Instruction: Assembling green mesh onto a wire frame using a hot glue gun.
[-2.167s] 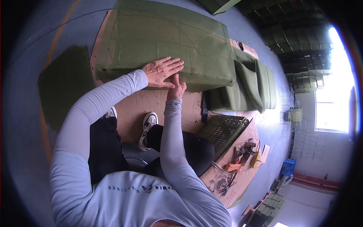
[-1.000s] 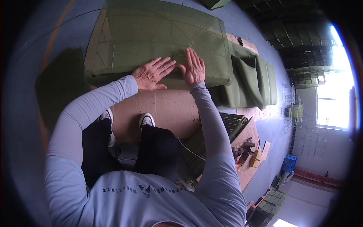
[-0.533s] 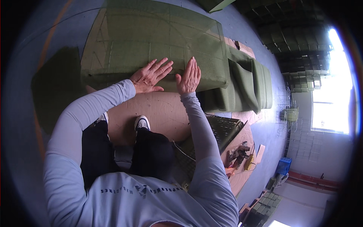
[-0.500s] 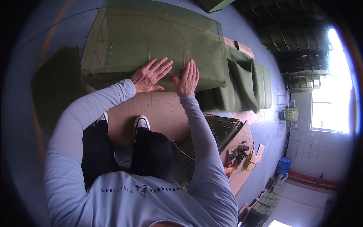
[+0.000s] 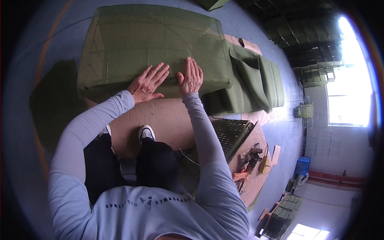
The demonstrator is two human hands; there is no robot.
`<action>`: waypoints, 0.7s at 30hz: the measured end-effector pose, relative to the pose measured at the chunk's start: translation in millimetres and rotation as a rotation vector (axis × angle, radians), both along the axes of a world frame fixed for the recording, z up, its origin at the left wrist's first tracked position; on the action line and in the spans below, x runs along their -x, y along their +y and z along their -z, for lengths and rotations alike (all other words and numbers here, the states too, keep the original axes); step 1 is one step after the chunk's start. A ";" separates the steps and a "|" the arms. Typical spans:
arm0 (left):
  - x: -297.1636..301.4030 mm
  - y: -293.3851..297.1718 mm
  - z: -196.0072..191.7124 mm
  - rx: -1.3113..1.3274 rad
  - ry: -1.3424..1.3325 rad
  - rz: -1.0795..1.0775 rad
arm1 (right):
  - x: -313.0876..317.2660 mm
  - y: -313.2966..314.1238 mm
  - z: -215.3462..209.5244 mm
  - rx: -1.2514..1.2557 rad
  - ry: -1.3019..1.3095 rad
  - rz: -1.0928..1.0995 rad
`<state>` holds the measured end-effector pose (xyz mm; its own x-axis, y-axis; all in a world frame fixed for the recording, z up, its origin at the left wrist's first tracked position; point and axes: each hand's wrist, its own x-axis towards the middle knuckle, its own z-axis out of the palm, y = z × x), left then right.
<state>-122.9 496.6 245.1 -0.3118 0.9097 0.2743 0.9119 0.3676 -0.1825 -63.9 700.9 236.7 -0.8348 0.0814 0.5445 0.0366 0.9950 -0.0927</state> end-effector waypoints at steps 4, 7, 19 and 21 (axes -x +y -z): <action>0.8 5.4 3.5 -0.020 0.026 0.003 | -8.8 -8.0 17.0 0.040 0.102 0.083; 5.6 -1.5 9.5 -0.097 0.057 0.031 | -19.1 -21.2 21.2 0.018 0.113 0.104; -7.6 -3.4 8.3 -0.125 -0.066 -0.013 | 23.6 -55.4 -2.5 0.072 0.103 -0.051; -9.2 -8.1 3.9 -0.168 -0.243 0.008 | 19.7 -54.5 0.6 0.049 0.097 -0.071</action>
<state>-113.6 488.6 241.2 -0.3794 0.8606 0.3397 0.9246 0.3664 0.1042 -83.7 646.4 236.1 -0.7830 0.0523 0.6198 -0.0453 0.9890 -0.1406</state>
